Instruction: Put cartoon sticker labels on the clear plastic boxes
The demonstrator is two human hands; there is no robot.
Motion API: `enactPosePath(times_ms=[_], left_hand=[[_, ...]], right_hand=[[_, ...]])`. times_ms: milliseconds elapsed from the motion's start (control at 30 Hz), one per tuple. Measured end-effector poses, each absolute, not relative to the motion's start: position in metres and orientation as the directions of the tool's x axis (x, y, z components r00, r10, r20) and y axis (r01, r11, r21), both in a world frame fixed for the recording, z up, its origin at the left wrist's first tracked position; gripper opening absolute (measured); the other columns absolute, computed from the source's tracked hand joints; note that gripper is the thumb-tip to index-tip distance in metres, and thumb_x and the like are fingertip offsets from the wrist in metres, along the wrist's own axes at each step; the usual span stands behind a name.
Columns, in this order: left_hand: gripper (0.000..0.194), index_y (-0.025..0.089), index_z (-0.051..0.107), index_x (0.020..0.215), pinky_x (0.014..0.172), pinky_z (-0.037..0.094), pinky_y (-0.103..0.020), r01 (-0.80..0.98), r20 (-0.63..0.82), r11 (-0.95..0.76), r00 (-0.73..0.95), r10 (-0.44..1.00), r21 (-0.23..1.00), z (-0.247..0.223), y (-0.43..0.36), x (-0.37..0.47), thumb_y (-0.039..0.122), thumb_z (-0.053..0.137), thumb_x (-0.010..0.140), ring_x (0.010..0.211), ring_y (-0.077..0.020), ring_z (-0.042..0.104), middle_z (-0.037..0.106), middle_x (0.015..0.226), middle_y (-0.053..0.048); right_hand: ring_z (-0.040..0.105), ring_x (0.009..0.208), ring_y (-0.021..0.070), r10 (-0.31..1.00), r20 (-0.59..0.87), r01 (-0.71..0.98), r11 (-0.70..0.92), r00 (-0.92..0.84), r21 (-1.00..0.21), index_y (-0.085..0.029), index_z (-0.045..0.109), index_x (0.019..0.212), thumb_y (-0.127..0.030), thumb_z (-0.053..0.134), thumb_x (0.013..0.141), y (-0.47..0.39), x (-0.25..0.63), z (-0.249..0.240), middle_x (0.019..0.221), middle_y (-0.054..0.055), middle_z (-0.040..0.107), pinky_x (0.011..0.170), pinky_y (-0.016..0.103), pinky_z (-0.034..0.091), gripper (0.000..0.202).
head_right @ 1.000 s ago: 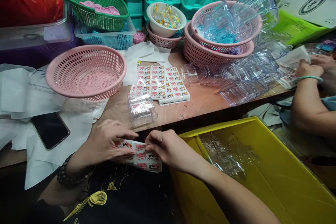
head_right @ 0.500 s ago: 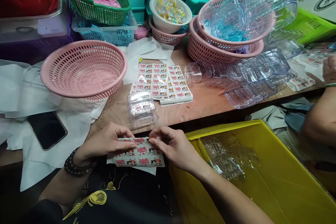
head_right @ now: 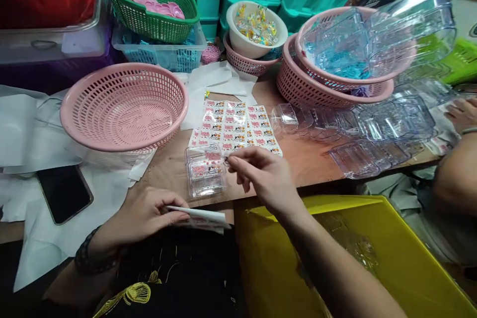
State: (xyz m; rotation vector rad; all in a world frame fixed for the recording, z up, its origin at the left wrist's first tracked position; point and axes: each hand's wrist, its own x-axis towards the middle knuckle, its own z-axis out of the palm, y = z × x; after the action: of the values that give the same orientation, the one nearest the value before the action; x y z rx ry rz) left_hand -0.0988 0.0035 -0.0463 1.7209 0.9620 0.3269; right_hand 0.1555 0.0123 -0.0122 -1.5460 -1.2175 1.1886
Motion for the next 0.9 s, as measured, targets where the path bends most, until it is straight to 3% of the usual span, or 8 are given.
enactPosePath(times_ms=[100,200,500,700,900], left_hand=[[0.013,0.021,0.070,0.092,0.073,0.050,-0.027,0.478,-0.066,-0.332,0.642,0.764,0.813,-0.034,-0.003,-0.094,0.023,0.058,0.096,0.079,-0.0166,0.067,0.075,0.085,0.000],[0.014,0.021,0.065,0.092,0.077,0.050,-0.029,0.478,0.009,-0.433,0.663,0.749,0.764,-0.033,-0.004,-0.091,0.021,0.053,0.098,0.085,-0.0176,0.066,0.072,0.092,-0.001],[0.011,0.022,0.061,0.095,0.099,0.048,-0.041,0.529,0.112,-0.539,0.638,0.762,0.656,-0.047,0.004,-0.091,0.021,0.051,0.099,0.120,-0.0256,0.056,0.055,0.139,-0.007],[0.012,0.021,0.063,0.097,0.099,0.049,-0.043,0.532,0.140,-0.555,0.629,0.765,0.639,-0.050,0.009,-0.089,0.022,0.051,0.099,0.120,-0.0265,0.056,0.052,0.142,-0.010],[0.014,0.020,0.064,0.096,0.098,0.049,-0.043,0.531,0.149,-0.561,0.628,0.764,0.635,-0.051,0.011,-0.088,0.021,0.050,0.098,0.121,-0.0279,0.056,0.040,0.157,-0.012]], right_hand=[[0.042,0.045,0.0065,0.925,-0.374,0.177,-0.358,-0.065,-0.917,-0.017,0.065,0.075,-0.051,0.083,0.065,0.058,0.149,-0.018,0.064,0.001,0.064,0.037,0.021,0.029,0.039],[0.036,0.044,0.0050,0.859,-0.497,0.241,-0.459,-0.126,-0.855,-0.018,0.062,0.071,-0.047,0.083,0.062,0.082,0.143,-0.025,0.059,-0.001,0.061,0.038,0.021,0.019,0.037],[0.030,0.042,0.0038,0.812,-0.570,0.360,-0.497,-0.130,-0.790,-0.016,0.063,0.067,-0.055,0.086,0.050,0.093,0.136,-0.024,0.055,-0.003,0.060,0.041,0.024,0.015,0.048],[0.029,0.040,0.0034,0.796,-0.593,0.394,-0.510,-0.119,-0.764,-0.017,0.062,0.066,-0.052,0.086,0.056,0.096,0.135,-0.021,0.054,-0.003,0.061,0.040,0.024,0.014,0.043],[0.028,0.037,0.0029,0.783,-0.613,0.405,-0.529,-0.104,-0.745,-0.017,0.062,0.064,-0.037,0.080,0.067,0.099,0.136,-0.024,0.054,-0.003,0.061,0.037,0.022,0.014,0.027]])
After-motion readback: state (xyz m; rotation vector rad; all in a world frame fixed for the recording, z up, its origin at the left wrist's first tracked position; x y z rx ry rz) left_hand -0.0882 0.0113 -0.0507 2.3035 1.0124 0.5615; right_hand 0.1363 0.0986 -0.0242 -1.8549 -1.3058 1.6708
